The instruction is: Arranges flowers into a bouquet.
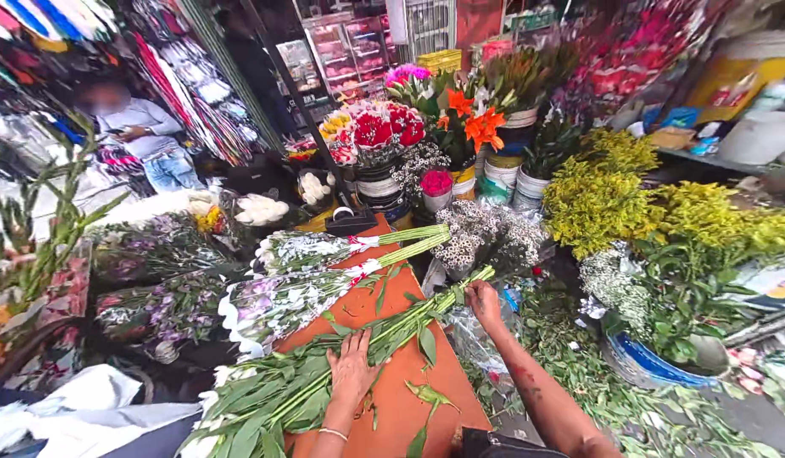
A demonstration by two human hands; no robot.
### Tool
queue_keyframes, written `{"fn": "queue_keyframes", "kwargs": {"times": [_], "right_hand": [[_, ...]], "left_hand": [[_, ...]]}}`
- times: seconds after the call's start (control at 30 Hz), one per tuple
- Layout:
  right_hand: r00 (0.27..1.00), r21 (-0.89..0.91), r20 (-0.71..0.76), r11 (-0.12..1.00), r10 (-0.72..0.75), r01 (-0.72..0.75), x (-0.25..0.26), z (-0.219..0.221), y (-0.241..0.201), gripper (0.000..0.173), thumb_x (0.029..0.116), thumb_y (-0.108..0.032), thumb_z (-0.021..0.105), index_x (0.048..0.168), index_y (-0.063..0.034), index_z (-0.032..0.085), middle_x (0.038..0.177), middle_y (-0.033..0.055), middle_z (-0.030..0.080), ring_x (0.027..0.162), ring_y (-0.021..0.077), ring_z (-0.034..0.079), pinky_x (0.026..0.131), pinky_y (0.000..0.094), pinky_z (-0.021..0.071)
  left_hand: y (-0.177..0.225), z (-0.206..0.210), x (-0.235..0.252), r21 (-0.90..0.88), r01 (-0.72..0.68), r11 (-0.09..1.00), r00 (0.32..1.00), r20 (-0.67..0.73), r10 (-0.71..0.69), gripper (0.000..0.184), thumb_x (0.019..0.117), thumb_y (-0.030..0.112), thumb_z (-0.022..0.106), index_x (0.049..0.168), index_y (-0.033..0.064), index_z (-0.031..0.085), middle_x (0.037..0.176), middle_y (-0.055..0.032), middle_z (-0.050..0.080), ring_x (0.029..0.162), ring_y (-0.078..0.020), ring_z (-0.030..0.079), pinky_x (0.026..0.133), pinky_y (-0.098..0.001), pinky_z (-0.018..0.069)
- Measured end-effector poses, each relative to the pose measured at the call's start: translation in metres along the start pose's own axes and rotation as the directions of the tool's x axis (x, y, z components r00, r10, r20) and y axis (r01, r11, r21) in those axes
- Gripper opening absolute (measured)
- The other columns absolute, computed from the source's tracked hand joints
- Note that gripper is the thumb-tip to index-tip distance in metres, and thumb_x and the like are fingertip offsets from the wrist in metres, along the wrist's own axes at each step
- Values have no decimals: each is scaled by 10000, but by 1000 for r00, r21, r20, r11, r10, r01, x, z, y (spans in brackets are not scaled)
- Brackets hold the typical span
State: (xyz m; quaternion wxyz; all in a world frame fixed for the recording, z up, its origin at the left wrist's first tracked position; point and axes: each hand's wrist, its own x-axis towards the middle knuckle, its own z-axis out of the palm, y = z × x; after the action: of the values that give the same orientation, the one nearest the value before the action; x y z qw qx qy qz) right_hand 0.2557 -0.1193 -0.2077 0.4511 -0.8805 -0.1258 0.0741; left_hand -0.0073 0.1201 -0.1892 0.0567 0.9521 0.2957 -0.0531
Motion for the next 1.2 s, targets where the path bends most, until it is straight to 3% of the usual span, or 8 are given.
{"fn": "queue_keyframes", "kwargs": {"times": [0.13, 0.23, 0.4, 0.53, 0.67, 0.87, 1.03, 1.2], "right_hand": [[995, -159, 100, 987, -6, 22, -14, -16, -3, 271, 1038, -172, 559, 1196, 30, 647, 1225, 251, 645, 1100, 395, 663, 972, 563, 516], [988, -251, 89, 957, -128, 146, -23, -15, -1, 259, 1043, -139, 536, 1210, 40, 623, 1256, 267, 618, 999, 412, 692, 892, 560, 550], [910, 95, 345, 973, -230, 210, -12, -37, 11, 227, 1063, -169, 534, 1177, 22, 576, 890, 161, 635, 580, 214, 579, 581, 401, 522], [821, 153, 556, 987, -129, 52, -8, -69, 14, 441, 967, -288, 707, 1299, -66, 520, 831, 55, 583, 625, 122, 479, 586, 320, 416], [936, 455, 351, 867, 38, -206, 2, -103, 20, 296, 858, 59, 694, 1095, -53, 557, 623, -3, 522, 423, 55, 389, 398, 213, 322], [866, 628, 366, 597, 340, -499, 18, -111, 29, 264, 874, 107, 605, 1053, -83, 568, 533, -38, 453, 359, 7, 294, 329, 167, 247], [889, 641, 294, 617, 351, -456, 11, -116, 34, 387, 895, 95, 578, 1242, -76, 568, 593, -15, 539, 356, 3, 307, 322, 166, 240], [969, 649, -121, 755, 216, -88, -42, -69, 39, 570, 855, 14, 630, 1401, -68, 490, 742, -21, 577, 456, 24, 461, 401, 198, 403]], "left_hand": [[-1, 2, -3, -4, -7, 1000, 999, 53, 7, 899, 839, 707, 678, 1581, 288, 393, 1616, -37, 416, 1522, -328, 315, 1157, -742, 181], [-1, 1, 1, 2, -10, 1000, 998, 63, 10, 899, 842, 722, 660, 1584, 297, 383, 1625, -25, 401, 1530, -317, 297, 1160, -737, 177], [-2, 0, -2, 1, -11, 1000, 997, 71, 11, 863, 862, 671, 679, 1580, 287, 393, 1625, -39, 401, 1528, -333, 300, 1159, -736, 184], [-4, -1, -4, -15, -42, 999, 996, 76, 43, 814, 878, 579, 725, 1569, 276, 419, 1623, -42, 408, 1528, -326, 307, 1156, -739, 195], [-5, 4, -7, -6, -58, 998, 994, 96, 58, 786, 889, 574, 710, 1567, 305, 418, 1643, 9, 376, 1546, -281, 276, 1176, -706, 192], [0, 3, -12, -2, -34, 999, 985, 168, 34, 775, 908, 537, 705, 1581, 338, 377, 1674, 42, 307, 1566, -247, 217, 1194, -685, 167], [4, -4, -12, -30, -28, 999, 977, 209, 34, 763, 907, 399, 740, 1577, 347, 380, 1681, 53, 288, 1572, -241, 193, 1181, -708, 157], [1, -7, -14, -131, -21, 991, 976, 214, 49, 772, 893, 281, 768, 1571, 298, 399, 1680, 8, 295, 1569, -306, 191, 1146, -773, 136]]}}
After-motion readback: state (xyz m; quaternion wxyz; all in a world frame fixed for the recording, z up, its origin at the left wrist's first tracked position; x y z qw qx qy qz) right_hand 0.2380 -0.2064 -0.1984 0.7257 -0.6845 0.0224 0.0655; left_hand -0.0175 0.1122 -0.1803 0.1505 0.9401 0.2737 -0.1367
